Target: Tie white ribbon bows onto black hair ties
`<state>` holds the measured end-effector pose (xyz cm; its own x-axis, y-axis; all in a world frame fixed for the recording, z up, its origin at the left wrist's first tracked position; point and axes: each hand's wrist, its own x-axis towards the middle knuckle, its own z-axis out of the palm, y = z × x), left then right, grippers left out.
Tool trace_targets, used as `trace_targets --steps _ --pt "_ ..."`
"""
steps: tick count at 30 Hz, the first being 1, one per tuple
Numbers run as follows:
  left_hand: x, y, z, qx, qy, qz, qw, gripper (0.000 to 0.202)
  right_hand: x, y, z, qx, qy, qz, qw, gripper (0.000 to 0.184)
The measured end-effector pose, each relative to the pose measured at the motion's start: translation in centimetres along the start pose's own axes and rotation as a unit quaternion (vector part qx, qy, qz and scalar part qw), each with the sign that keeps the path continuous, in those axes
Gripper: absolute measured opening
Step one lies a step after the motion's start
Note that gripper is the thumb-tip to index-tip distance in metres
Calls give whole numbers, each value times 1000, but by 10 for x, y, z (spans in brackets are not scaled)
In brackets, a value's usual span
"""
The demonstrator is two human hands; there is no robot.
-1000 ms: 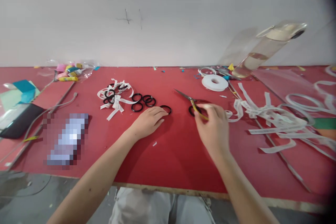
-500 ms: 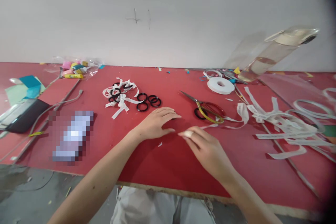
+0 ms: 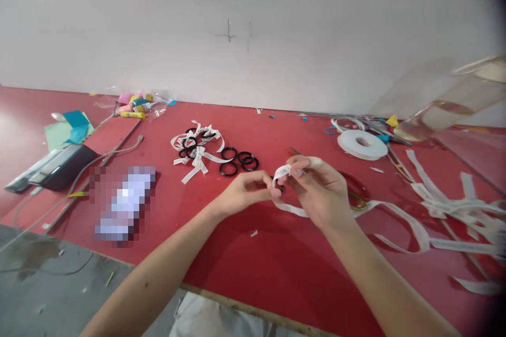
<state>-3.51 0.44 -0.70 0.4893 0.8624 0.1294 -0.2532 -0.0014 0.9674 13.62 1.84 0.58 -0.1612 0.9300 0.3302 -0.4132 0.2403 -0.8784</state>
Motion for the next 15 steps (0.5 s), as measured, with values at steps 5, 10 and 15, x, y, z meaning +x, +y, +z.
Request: trace_targets --steps 5,10,15 --pt "4 0 -11 -94 53 22 994 21 10 25 -41 62 147 9 987 12" --pt "3 5 -15 -66 42 -6 997 18 21 29 -73 125 291 -47 947 16" --pt "2 3 -15 -31 15 -37 999 19 26 30 -99 120 386 -115 908 17"
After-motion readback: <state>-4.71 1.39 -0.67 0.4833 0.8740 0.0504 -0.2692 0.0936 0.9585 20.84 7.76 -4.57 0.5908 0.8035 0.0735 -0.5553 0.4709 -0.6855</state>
